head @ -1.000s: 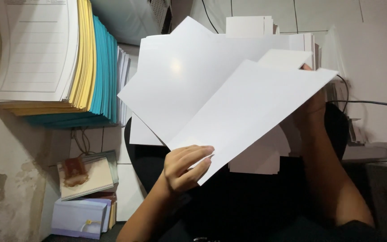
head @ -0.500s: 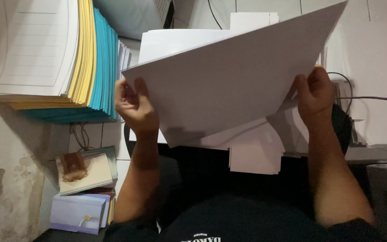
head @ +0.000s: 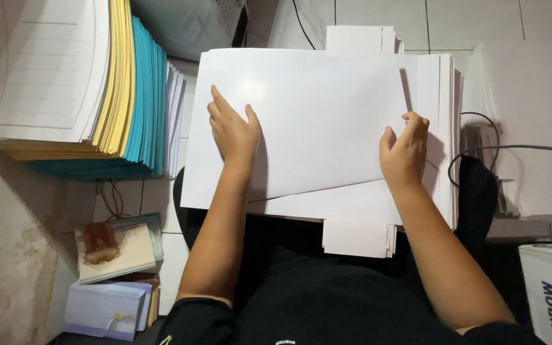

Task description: The person sorts papers by picking up individual white sheets, aligning them with a larger folded document, and stacking them onto a pile on the floor.

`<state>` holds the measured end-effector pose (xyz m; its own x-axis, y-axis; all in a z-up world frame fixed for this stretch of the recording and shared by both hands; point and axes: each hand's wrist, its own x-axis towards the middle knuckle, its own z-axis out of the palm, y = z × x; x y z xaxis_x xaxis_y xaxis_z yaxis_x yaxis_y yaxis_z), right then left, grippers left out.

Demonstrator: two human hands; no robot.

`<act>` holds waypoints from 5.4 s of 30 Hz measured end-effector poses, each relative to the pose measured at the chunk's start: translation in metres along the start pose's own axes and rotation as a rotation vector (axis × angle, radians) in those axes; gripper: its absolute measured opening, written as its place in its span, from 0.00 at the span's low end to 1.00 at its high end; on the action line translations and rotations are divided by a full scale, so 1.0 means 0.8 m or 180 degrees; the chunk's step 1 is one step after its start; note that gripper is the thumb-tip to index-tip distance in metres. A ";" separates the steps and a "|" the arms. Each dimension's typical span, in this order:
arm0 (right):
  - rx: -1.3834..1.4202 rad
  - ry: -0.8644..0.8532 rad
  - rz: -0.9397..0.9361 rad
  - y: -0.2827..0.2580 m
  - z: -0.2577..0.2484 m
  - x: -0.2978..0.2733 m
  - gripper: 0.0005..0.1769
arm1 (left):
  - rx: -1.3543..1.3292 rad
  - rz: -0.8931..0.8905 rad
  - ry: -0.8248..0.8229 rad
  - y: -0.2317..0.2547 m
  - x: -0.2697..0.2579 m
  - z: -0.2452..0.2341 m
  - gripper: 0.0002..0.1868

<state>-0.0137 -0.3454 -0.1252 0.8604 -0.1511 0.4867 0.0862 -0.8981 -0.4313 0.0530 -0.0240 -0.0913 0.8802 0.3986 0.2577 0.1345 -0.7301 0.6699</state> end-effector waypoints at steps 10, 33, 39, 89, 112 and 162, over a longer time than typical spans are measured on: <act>-0.0861 -0.1420 -0.0595 -0.035 -0.018 0.005 0.23 | 0.1069 0.1075 -0.1136 0.060 -0.059 0.061 0.36; -0.0743 -0.2239 0.0040 -0.051 0.015 0.096 0.39 | 0.1152 0.0809 -0.1165 0.063 -0.042 0.072 0.37; -0.0930 -0.2214 -0.0164 -0.018 -0.020 0.040 0.41 | 0.1027 0.0367 -0.1233 0.063 -0.040 0.060 0.40; -0.0821 -0.2117 -0.0025 -0.032 0.004 0.057 0.40 | 0.1203 0.0617 -0.1254 -0.029 -0.040 0.009 0.39; -0.0785 -0.2338 0.0051 -0.035 0.006 0.094 0.38 | 0.1655 0.0106 -0.1096 -0.013 -0.034 0.001 0.35; -0.0946 -0.2104 0.0033 -0.026 -0.035 0.010 0.42 | 0.1341 0.0543 -0.0995 -0.037 -0.106 -0.057 0.33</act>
<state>-0.0226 -0.3398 -0.0910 0.9924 0.0367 -0.1178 0.0172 -0.9865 -0.1630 -0.0466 -0.0110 -0.1011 0.9901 0.1180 0.0761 0.0920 -0.9545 0.2837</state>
